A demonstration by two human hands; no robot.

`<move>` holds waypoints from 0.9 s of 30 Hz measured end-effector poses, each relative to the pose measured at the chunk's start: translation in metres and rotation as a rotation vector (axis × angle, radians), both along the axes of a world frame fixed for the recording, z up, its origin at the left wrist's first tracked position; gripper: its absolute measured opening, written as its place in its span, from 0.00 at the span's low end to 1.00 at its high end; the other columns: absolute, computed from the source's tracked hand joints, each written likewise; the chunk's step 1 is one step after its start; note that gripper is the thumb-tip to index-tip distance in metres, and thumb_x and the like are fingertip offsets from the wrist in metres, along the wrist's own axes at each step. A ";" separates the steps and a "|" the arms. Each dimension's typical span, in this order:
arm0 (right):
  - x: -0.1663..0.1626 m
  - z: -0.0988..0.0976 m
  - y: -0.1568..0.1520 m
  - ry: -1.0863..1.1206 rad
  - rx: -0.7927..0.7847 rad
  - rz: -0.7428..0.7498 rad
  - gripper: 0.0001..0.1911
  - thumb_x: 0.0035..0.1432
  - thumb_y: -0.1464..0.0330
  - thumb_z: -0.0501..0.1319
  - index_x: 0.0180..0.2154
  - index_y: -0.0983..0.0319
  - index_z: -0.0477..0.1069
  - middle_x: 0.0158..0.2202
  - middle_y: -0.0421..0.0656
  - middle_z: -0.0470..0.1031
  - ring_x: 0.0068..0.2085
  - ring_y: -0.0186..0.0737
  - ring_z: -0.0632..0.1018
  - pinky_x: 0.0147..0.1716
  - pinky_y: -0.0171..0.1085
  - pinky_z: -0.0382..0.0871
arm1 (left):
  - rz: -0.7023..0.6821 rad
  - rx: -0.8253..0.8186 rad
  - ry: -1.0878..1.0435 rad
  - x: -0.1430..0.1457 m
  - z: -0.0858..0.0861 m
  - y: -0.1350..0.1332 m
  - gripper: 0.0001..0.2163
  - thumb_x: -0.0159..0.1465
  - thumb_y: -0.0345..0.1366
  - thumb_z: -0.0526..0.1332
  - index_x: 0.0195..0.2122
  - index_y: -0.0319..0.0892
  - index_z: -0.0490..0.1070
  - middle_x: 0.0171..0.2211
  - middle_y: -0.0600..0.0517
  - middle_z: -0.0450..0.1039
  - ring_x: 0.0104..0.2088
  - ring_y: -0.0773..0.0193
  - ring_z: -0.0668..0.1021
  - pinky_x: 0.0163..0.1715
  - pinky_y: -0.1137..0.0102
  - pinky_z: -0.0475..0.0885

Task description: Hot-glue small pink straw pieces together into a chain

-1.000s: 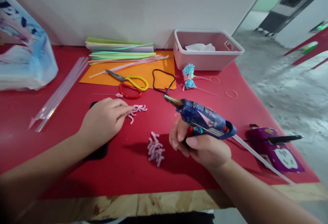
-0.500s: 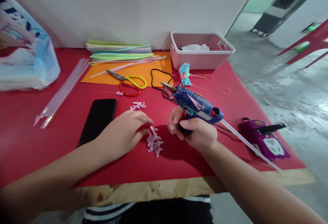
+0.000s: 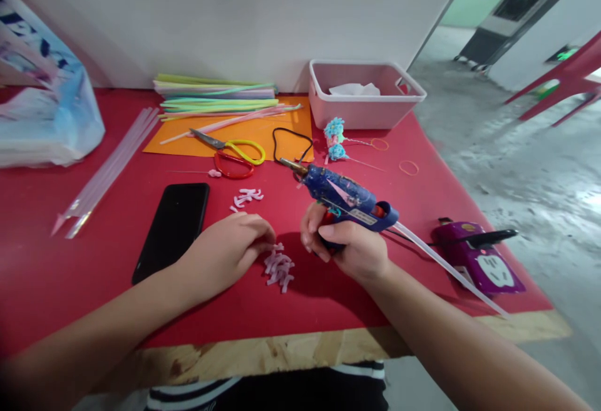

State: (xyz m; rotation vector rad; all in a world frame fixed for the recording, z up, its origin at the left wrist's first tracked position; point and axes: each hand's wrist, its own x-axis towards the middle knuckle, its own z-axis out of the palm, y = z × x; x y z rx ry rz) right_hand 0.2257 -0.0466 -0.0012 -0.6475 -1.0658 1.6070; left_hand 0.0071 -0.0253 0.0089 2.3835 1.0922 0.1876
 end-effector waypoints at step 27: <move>-0.015 -0.008 -0.012 -0.471 -0.284 -0.122 0.17 0.52 0.59 0.74 0.34 0.59 0.70 0.34 0.37 0.76 0.31 0.30 0.73 0.30 0.32 0.66 | 0.301 -0.136 -0.616 -0.001 -0.008 -0.013 0.04 0.60 0.27 0.67 0.32 0.43 0.78 0.27 0.60 0.80 0.23 0.74 0.76 0.25 0.81 0.68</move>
